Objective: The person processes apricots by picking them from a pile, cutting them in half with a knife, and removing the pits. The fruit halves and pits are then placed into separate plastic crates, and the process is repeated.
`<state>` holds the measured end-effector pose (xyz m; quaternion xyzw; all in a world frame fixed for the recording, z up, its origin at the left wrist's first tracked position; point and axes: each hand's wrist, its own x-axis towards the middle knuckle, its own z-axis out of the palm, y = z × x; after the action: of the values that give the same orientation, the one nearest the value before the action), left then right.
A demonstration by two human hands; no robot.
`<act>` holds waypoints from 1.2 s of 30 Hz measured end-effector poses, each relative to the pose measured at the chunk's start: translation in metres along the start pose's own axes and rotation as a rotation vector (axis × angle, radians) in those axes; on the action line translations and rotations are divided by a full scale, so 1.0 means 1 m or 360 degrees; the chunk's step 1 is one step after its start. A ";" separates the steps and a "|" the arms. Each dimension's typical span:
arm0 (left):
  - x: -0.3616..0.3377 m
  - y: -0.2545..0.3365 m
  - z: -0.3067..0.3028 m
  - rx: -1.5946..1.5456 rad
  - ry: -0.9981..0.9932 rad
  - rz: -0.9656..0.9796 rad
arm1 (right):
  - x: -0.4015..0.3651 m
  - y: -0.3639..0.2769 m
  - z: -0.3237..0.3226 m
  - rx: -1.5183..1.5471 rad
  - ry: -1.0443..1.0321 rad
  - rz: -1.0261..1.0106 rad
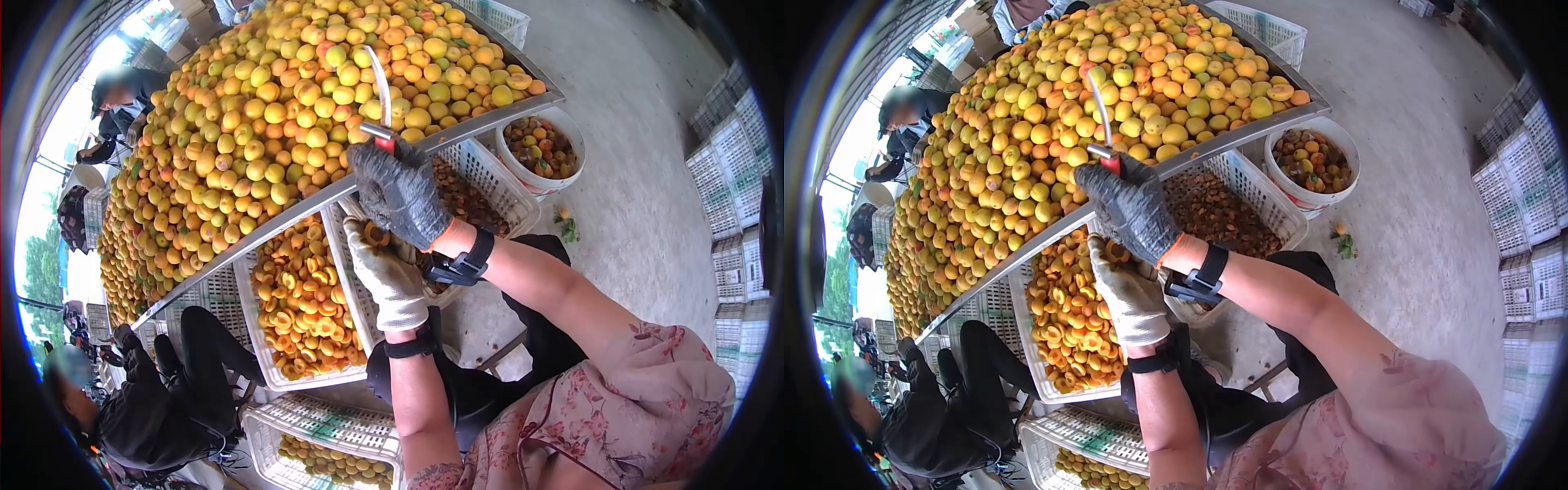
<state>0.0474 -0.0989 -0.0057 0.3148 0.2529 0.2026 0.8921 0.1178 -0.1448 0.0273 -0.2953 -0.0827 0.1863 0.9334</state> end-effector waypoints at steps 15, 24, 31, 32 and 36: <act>0.020 -0.032 -0.027 -0.0028 -0.0218 0.0343 | -0.010 0.017 0.002 -0.1389 -0.0122 -0.1070; -0.001 -0.006 0.003 0.0081 -0.0217 0.0083 | 0.014 0.000 -0.010 0.0236 -0.0079 -0.0010; 0.001 0.000 -0.003 -0.0062 -0.0109 -0.0054 | 0.010 0.000 -0.003 0.0118 0.0011 0.0005; 0.002 0.000 -0.006 -0.0063 -0.0108 -0.0057 | 0.010 0.003 -0.004 0.0117 0.0013 0.0006; 0.007 -0.011 -0.010 0.0234 -0.0377 0.0294 | -0.005 0.016 0.004 -0.0209 0.0010 -0.0413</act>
<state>0.0498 -0.0982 -0.0219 0.4229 0.1299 0.2262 0.8678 0.1074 -0.1323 0.0207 -0.3432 -0.1294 0.0574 0.9285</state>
